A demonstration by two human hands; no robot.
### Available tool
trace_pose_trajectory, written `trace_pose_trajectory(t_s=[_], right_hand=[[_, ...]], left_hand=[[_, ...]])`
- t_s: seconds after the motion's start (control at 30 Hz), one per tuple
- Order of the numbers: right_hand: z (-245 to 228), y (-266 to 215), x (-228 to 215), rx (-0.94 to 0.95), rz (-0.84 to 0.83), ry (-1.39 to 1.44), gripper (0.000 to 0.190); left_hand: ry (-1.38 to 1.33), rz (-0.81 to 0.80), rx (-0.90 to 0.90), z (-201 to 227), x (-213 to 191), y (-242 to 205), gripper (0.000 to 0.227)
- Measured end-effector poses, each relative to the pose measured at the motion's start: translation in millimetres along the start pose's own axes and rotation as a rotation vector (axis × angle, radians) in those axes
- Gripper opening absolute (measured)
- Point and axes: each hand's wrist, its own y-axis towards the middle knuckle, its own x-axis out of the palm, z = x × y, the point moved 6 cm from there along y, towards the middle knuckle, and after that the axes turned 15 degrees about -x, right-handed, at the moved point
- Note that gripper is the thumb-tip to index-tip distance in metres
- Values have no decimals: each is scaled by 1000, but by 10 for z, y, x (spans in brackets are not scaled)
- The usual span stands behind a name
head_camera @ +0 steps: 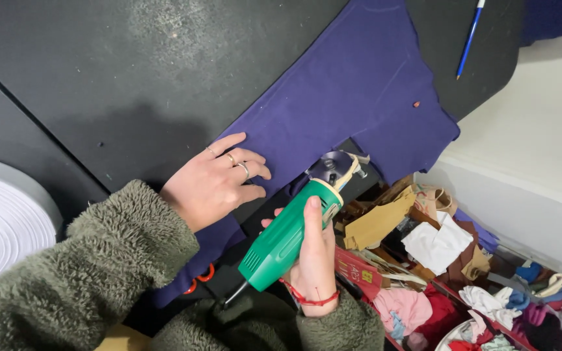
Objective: The person uses an electric rotary cutter to cut a piece of purple fabric on a black table. They then place a cardboard pattern on the fabric, remove it, and continue cutting the fabric into smaller pieces. Finally, they fold the cut fabric pieces.
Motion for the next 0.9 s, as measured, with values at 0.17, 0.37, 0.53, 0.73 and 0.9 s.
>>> trace_pose_trajectory(t_s=[0.17,0.37,0.53,0.73,0.9], right_hand=[[-83,164,-63,-29,-25,-27,57],[-187,320,-95,-27,-16,-26,61],[-241,455,-150,-7,27,-22,62],[-340,581,-197,-6,32,-30,64],[-358,734,-296,-12,46,2,65]], left_hand=[[-4,-5,9,3,13,19,19],[-7,-18,-1,-8,6,28,20],[-18,-25,-4,-14,10,30,21],[-30,-35,-2,-1,-12,46,21],[-41,-31,-2,-15,7,36,22]])
